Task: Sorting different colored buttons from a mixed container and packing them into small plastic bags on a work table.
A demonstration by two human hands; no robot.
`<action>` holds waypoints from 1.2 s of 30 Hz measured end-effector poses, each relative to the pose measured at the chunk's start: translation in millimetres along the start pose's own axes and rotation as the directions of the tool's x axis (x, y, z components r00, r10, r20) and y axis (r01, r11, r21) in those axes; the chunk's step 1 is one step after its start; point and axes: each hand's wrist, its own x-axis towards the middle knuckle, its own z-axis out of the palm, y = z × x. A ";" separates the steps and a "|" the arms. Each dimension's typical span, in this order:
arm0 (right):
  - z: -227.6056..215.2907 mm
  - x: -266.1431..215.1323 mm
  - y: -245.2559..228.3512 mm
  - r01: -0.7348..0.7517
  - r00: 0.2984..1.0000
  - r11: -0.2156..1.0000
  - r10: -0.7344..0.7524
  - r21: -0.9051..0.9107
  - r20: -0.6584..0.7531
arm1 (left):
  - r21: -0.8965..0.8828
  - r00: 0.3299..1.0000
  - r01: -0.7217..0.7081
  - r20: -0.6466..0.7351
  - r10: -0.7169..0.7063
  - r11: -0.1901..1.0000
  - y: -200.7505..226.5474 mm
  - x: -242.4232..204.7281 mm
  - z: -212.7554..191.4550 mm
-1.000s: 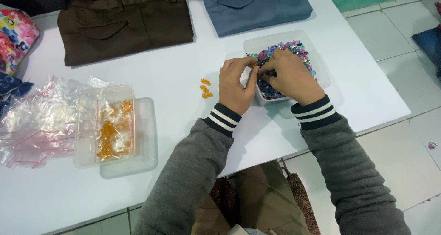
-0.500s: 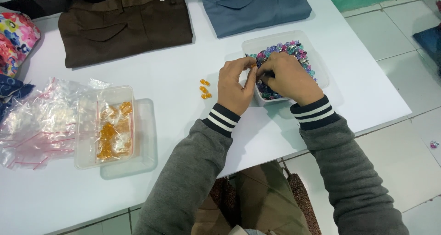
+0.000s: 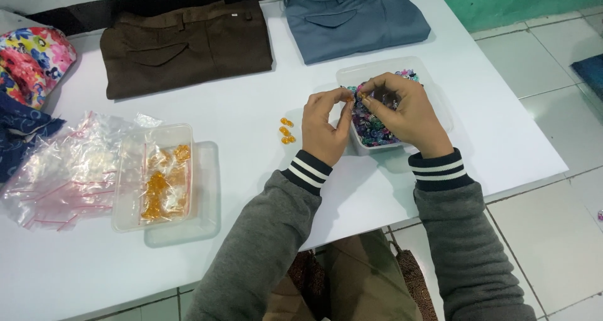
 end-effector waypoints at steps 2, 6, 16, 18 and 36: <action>0.7 0.9 1.8 0.005 1.000 1.000 -0.005 0.006 -0.001 | -0.006 1.000 -0.005 0.005 0.005 1.000 1.0 0.6 0.0; 1.2 0.7 3.6 0.039 0.999 0.999 -0.039 0.028 -0.001 | -0.021 0.998 -0.057 0.004 0.057 0.998 7.9 2.1 -2.5; 6.3 -1.7 -0.9 0.122 0.991 0.988 -0.126 -0.098 -0.038 | 0.051 0.990 -0.119 -0.072 0.122 0.992 14.1 -4.5 -9.3; 8.6 -4.6 -1.9 0.210 0.962 0.961 -0.236 -0.178 -0.140 | 0.099 0.986 -0.138 -0.084 0.147 0.985 13.5 -9.5 -22.8; 119.1 -32.6 -17.8 -0.016 0.985 0.966 0.059 -0.256 0.161 | 0.563 0.957 0.249 -0.018 -0.290 0.788 -4.2 -70.2 -112.3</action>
